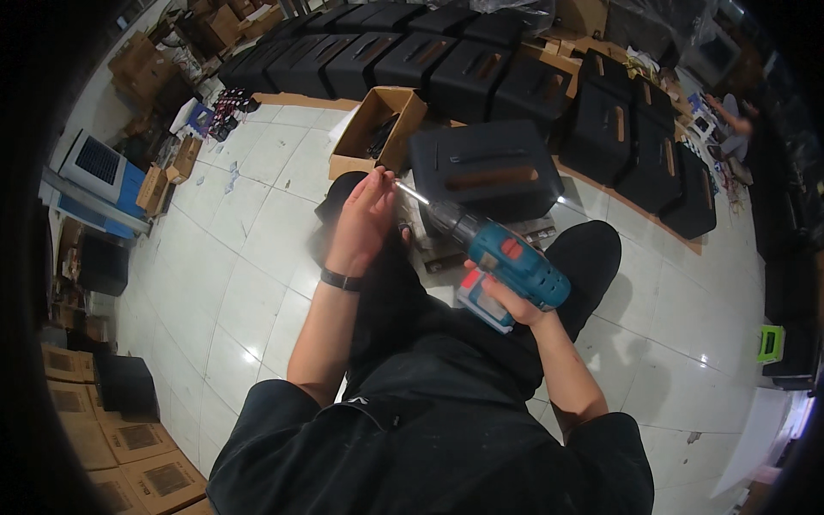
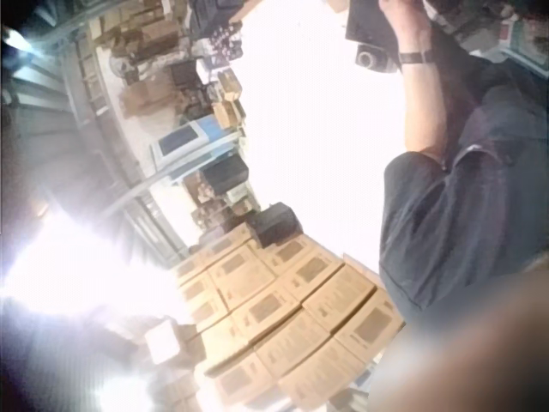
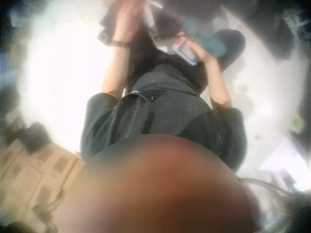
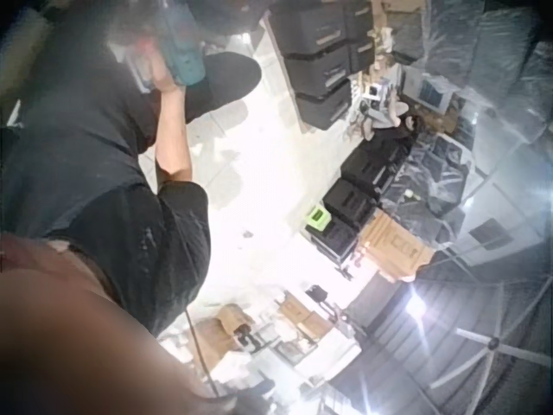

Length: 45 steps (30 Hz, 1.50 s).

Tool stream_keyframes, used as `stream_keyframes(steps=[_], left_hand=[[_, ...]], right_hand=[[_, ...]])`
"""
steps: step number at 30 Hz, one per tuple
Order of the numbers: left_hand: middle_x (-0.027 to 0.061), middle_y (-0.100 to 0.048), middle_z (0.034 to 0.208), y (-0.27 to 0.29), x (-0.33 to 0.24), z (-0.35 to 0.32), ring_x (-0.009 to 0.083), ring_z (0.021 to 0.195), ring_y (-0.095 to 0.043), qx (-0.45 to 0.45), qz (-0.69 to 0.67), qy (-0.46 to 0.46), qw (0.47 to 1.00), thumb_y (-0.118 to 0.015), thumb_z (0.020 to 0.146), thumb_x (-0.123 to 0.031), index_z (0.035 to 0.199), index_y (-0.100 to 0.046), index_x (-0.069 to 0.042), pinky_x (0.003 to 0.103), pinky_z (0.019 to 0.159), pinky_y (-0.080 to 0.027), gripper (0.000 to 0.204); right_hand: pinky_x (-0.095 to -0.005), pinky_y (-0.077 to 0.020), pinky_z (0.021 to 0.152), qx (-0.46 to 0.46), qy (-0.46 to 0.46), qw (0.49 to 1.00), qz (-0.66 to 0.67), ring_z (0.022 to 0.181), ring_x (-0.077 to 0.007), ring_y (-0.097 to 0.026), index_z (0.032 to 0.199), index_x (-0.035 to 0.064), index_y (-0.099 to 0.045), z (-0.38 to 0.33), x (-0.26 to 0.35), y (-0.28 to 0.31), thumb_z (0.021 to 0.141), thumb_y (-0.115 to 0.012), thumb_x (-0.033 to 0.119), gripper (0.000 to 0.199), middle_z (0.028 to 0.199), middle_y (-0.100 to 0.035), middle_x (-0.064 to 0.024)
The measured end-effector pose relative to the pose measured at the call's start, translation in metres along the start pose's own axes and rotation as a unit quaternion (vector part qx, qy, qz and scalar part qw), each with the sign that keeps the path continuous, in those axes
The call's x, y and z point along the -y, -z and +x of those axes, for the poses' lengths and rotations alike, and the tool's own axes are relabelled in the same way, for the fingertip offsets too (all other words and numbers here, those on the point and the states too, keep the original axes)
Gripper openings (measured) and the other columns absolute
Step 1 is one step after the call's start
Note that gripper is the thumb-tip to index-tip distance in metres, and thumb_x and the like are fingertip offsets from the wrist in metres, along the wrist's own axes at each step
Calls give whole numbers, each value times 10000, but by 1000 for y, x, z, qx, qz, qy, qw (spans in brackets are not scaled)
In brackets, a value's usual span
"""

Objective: The person assembles a black rectangular electronic device by attaching a metal bracket and securing it with screws using a cordless drill. They repeatedly pick up screws, position the bracket, and drive screws into place while seated on a small stool in a warehouse-like room.

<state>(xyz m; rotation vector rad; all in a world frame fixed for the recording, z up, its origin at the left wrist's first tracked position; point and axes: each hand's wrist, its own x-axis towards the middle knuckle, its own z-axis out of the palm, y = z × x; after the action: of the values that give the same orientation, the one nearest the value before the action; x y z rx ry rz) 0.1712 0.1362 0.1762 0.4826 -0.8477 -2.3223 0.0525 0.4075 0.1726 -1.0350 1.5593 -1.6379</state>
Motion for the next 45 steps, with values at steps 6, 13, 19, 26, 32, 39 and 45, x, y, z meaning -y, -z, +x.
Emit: stream_keyframes(steps=[6,13,19,26,32,39,45], left_hand=[[39,-714,1132,-17,17,12,113,995,-711,0,-3,51,999,-722,997,-225,1179,-695,-47,176,816,-595,256],[11,-718,1115,-35,46,37,90,986,-696,3,-2,121,993,-736,986,-228,1135,-709,-89,173,838,-587,206],[-6,-728,1055,-45,74,67,73,931,-694,8,-22,159,987,-728,991,-213,1087,-708,-95,173,808,-591,153],[24,-730,1061,-22,77,107,100,940,-708,4,4,219,976,-719,993,-176,1118,-704,-70,204,833,-610,165],[42,-730,1059,-31,73,160,123,962,-706,54,-33,312,948,-711,999,-180,1097,-708,-53,235,828,-628,161],[80,-729,1105,-66,87,246,147,970,-722,54,23,380,923,-709,995,-149,1146,-654,-9,254,860,-642,213],[92,-730,1143,-68,129,304,158,1009,-730,140,-66,439,885,-672,1016,-134,1167,-681,7,246,863,-646,206]], right_hand=[[-391,-512,1003,-8,5,1000,-17,1123,-238,-709,1391,50,-571,-4,-12,19,828,-674,32,572,1182,-745,-133],[-420,-451,1068,-53,67,972,-219,1273,-286,-629,1470,130,-534,-5,-24,53,723,-770,123,783,1431,-620,-109],[-352,-503,992,-64,123,967,-212,1109,-266,-704,1487,85,-541,4,-14,82,709,-794,95,817,1353,-669,-125],[-324,-554,844,-19,164,967,-195,919,-262,-736,1468,57,-575,41,-5,101,783,-769,107,714,1083,-744,-164],[-340,-559,763,-25,148,896,-418,823,-269,-734,1460,147,-610,82,-1,120,779,-774,90,703,982,-760,-110],[-341,-542,782,-55,52,916,-394,864,-288,-708,1483,174,-581,121,22,142,806,-802,162,712,1029,-739,-131],[-329,-566,825,-160,102,913,-361,911,-199,-724,1321,-14,-638,148,7,153,839,-724,106,504,1065,-735,-94]])
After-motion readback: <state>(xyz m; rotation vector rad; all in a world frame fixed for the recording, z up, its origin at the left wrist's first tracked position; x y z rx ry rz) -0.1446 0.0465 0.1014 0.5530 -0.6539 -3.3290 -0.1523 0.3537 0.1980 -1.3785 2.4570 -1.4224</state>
